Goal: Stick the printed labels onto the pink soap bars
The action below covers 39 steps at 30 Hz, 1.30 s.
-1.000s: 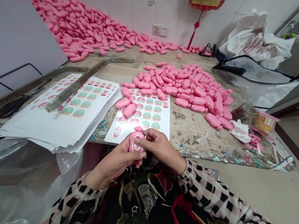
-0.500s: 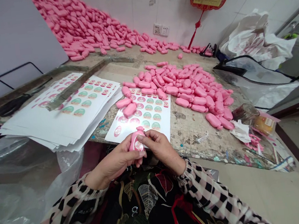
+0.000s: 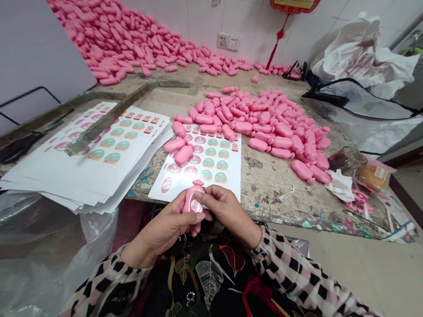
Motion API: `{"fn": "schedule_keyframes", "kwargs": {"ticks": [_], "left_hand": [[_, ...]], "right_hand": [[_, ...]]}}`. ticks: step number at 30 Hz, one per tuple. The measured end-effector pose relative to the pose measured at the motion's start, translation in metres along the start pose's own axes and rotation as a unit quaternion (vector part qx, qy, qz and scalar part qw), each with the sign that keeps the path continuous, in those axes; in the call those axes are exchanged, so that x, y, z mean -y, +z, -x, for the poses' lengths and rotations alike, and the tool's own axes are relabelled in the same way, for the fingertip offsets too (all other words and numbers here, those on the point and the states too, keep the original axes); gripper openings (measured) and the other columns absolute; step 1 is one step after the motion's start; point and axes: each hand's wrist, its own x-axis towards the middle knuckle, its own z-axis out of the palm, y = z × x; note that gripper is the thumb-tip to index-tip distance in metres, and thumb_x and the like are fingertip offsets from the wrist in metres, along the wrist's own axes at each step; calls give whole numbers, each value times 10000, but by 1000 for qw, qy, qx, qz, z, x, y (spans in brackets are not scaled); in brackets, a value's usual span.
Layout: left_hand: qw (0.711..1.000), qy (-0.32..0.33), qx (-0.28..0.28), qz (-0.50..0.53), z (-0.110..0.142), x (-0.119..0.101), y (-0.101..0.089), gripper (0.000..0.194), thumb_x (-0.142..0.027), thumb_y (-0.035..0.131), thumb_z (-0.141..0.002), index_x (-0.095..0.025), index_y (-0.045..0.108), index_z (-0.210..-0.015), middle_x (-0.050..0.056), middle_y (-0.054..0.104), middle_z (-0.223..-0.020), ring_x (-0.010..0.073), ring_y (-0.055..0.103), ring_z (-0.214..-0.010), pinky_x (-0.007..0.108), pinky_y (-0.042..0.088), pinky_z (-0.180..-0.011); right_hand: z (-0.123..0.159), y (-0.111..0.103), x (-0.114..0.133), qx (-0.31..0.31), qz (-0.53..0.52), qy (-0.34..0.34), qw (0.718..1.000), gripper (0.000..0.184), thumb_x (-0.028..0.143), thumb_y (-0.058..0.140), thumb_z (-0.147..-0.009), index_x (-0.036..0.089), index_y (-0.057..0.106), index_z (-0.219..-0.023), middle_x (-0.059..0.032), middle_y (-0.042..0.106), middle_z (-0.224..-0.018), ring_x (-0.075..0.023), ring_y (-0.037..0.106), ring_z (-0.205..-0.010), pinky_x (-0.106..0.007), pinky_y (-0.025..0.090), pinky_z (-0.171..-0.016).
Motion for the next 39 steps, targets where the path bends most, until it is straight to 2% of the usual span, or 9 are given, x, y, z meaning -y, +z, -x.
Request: {"fn": "schedule_keyframes", "kwargs": {"ticks": [16,39], "left_hand": [[1000,-11,-13,2,-2,8,-2,530,-183,634,-722,-189,407,-1200,37,629,-818,86,509,-567,216,390,-517],[999,-21,-26,2,-2,13,-4,488,-186,624,-734,-179,420,-1178,50,635,-831,86,509,-561,225,386,-517]], "right_hand": [[-2,-1,-9,0,-6,20,1000,368,522,629,-733,170,528,-699,62,451,-523,-66,386,-463,-208,308,-467],[-2,-1,-16,7,6,26,1000,376,535,614,-735,177,516,-679,55,470,-524,-77,392,-474,-225,302,-486]]}}
